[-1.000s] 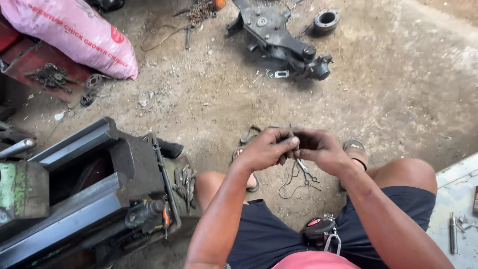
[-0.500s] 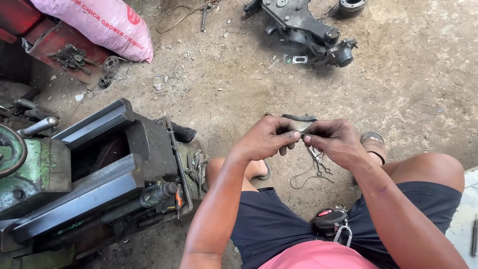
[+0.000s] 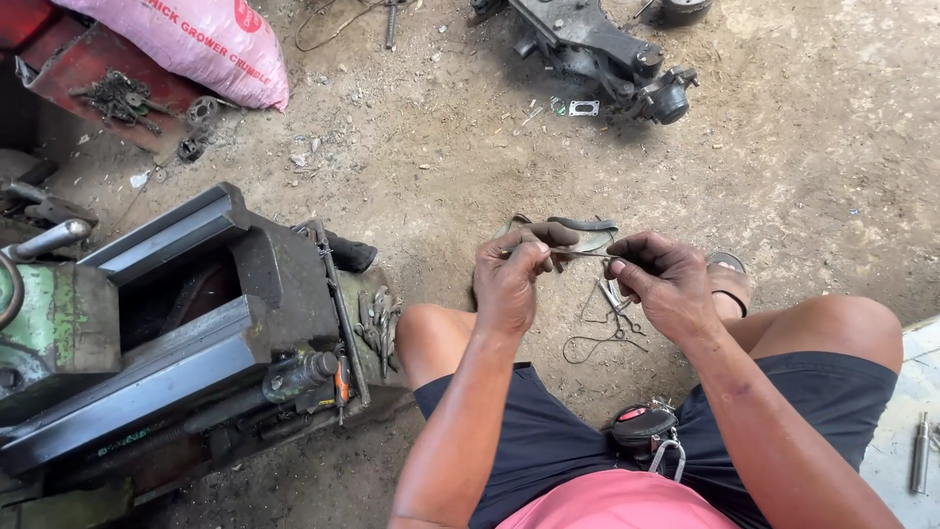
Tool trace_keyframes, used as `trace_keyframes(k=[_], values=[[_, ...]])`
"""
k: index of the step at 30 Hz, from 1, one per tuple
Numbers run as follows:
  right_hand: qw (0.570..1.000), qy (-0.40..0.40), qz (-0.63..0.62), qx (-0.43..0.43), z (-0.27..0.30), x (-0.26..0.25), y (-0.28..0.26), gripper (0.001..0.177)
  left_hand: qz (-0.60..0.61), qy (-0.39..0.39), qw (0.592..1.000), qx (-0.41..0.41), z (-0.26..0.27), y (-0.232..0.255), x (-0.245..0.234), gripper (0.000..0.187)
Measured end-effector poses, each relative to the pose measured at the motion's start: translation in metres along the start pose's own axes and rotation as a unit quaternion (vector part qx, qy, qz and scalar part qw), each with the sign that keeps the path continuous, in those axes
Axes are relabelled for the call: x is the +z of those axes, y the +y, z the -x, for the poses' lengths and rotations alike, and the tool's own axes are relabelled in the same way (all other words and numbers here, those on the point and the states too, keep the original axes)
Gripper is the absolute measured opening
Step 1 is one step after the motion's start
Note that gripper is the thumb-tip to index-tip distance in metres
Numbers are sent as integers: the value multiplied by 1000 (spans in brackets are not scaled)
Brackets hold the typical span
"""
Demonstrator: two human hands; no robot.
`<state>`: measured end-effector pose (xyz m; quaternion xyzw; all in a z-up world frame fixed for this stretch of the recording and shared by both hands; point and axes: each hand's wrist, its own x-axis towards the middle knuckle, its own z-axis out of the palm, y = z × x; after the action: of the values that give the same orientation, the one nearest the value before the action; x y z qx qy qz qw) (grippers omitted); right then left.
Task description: The person sits on the ground and uses a pair of scissors to cut a strip of rubber material. They hold the rubber in one hand and cut along its length, then set the cut piece aside and continue cutting another section.
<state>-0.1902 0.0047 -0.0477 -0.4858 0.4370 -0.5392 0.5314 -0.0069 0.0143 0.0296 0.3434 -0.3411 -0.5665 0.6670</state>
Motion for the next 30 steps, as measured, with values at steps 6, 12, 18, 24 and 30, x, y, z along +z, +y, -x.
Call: trace_keyframes(k=[6, 12, 18, 24, 30], values=[[994, 70, -85, 8, 3, 4, 26, 20, 144, 18, 989, -31, -8, -37, -3, 12], [971, 147, -188, 19, 3, 1, 15, 23, 16, 11, 999, -44, 8, -52, -3, 37], [974, 169, -142, -55, 2, 12, 1, 17, -8, 56, 996, -67, 11, -87, -8, 21], [982, 148, -89, -78, 5, 26, -1, 18, -19, 75, 996, -50, 11, -91, 5, 18], [988, 120, 43, -85, 10, 28, -13, 15, -56, 73, 994, -56, 11, -100, -6, 18]])
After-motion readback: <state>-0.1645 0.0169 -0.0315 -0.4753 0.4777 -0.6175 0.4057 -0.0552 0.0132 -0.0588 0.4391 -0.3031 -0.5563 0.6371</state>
